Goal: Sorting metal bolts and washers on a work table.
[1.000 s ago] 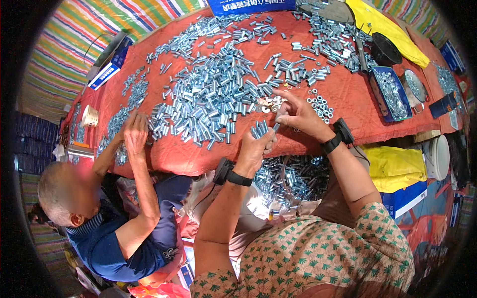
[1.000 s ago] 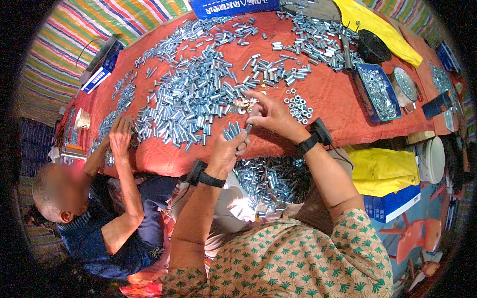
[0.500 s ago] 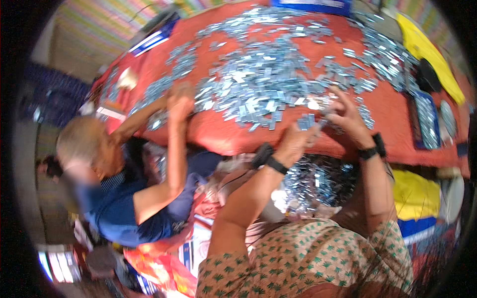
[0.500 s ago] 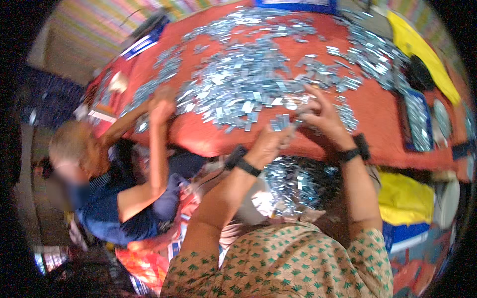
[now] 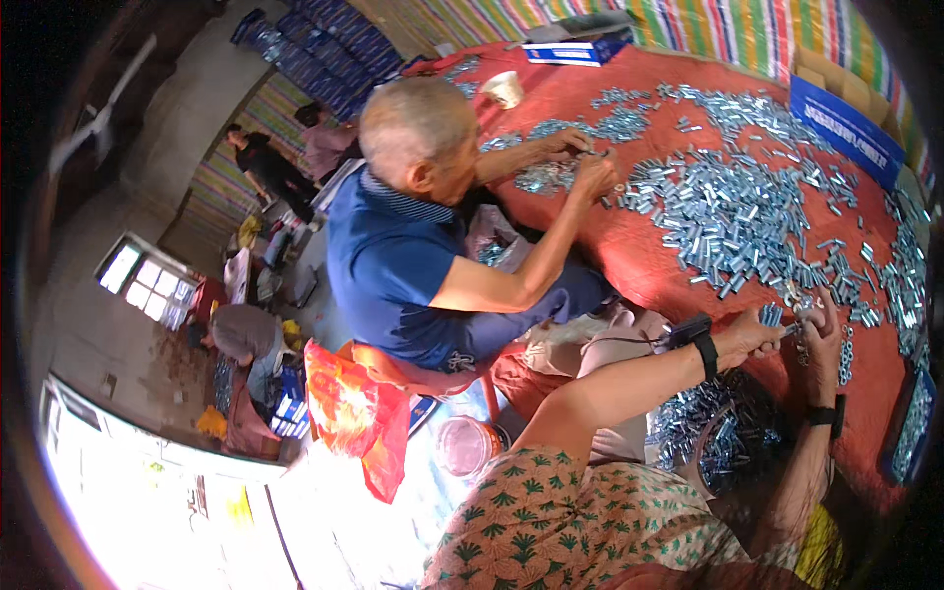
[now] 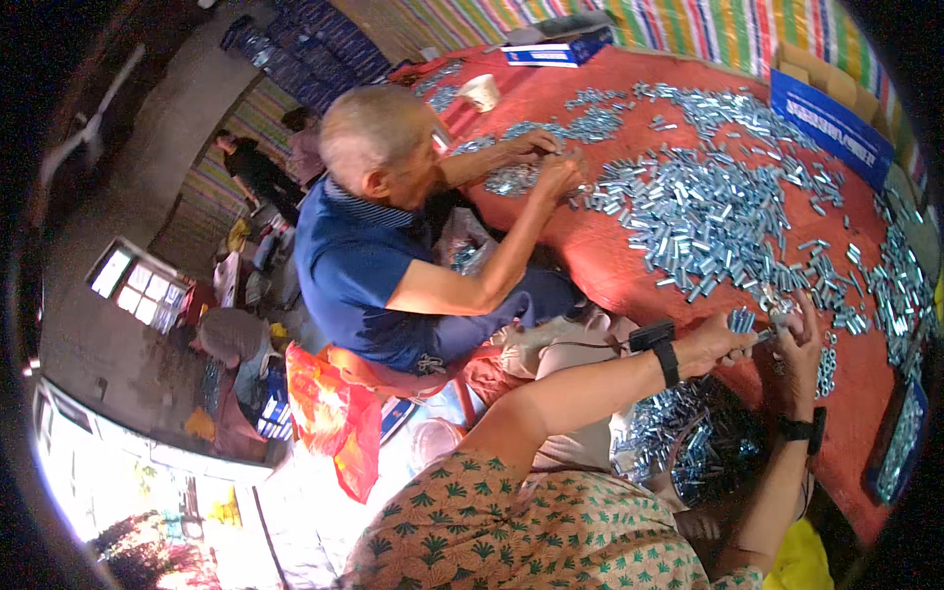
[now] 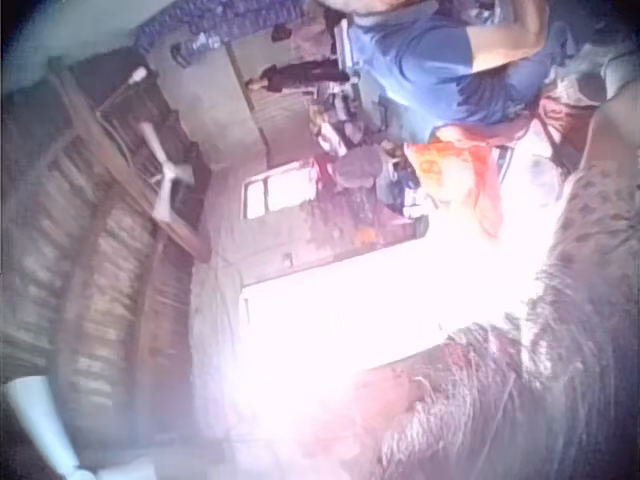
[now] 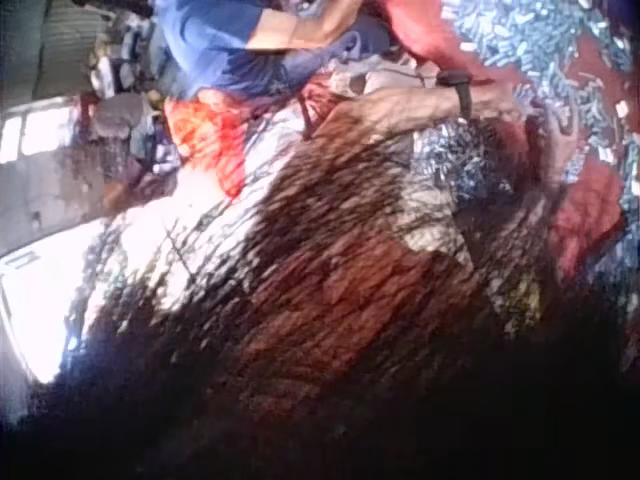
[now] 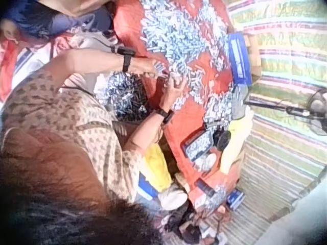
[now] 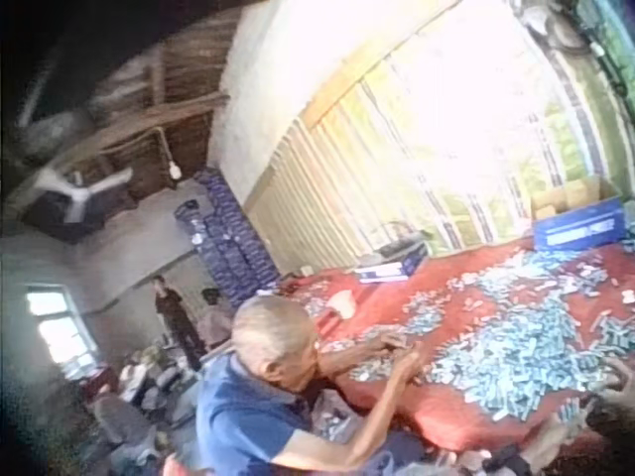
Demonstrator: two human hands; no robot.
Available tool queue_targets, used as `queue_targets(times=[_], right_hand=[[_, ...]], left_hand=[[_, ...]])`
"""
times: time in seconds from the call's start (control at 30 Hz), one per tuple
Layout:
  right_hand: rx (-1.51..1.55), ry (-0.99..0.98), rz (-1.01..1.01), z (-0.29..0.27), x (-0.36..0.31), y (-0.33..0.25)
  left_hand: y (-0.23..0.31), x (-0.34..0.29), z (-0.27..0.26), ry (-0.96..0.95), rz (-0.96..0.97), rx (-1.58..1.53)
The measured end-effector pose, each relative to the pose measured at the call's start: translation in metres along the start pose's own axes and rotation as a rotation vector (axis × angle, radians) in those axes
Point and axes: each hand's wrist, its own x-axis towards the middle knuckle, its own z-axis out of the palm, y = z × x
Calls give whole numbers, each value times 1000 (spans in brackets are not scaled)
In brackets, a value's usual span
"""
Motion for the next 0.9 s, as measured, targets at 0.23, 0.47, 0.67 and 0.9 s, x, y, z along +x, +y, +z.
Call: queue_targets(times=[0.23,0.47,0.67,0.9], right_hand=[[-194,-47,-10,-23,-2,17],[-30,-211,-69,-6,-30,16],[-6,-64,-196,23,-70,25],[-203,36,-279,26,-99,24]], left_hand=[[-4,-29,14,33,-19,-59],[-20,-73,13,17,37,-192],[-38,-95,18,61,139,-325],[-52,-117,23,170,337,-168]])
